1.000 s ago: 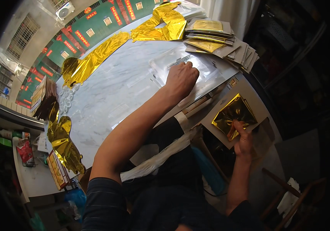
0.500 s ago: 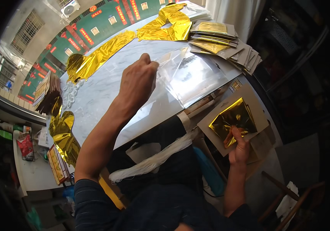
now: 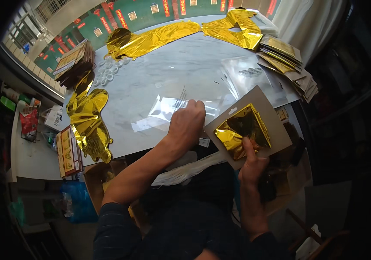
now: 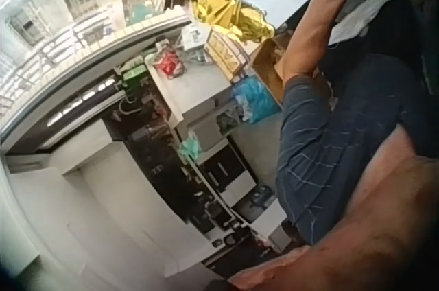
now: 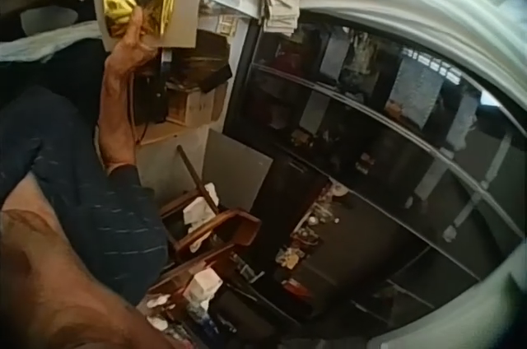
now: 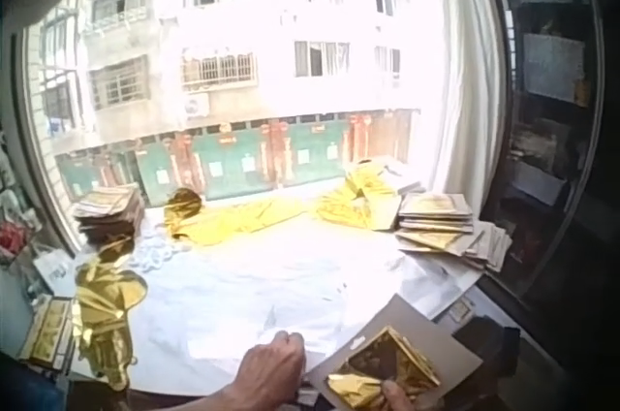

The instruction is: Folding a gold foil balloon and placing it inside a plastic sleeve with a cardboard insert.

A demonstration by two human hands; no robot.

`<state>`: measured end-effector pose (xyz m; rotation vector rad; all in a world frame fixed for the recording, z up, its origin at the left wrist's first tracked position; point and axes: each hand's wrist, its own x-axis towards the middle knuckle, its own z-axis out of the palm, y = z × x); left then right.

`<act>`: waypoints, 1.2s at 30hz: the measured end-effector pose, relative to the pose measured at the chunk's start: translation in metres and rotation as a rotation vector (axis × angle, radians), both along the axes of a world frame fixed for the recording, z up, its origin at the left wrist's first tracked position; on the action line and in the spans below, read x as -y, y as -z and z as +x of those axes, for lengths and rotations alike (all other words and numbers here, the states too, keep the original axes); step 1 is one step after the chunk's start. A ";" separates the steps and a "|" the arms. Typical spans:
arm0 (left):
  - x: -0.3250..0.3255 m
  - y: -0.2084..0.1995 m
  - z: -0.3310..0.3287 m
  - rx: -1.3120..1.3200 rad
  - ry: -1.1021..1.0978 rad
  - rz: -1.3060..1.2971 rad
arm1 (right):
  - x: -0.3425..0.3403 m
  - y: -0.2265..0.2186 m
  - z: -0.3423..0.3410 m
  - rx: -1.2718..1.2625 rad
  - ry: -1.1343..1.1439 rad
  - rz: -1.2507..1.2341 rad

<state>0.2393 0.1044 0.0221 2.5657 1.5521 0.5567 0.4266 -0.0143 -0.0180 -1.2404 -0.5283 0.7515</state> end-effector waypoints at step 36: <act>-0.002 -0.040 0.000 0.065 0.329 -0.366 | 0.026 -0.006 -0.002 -0.033 -0.188 -0.174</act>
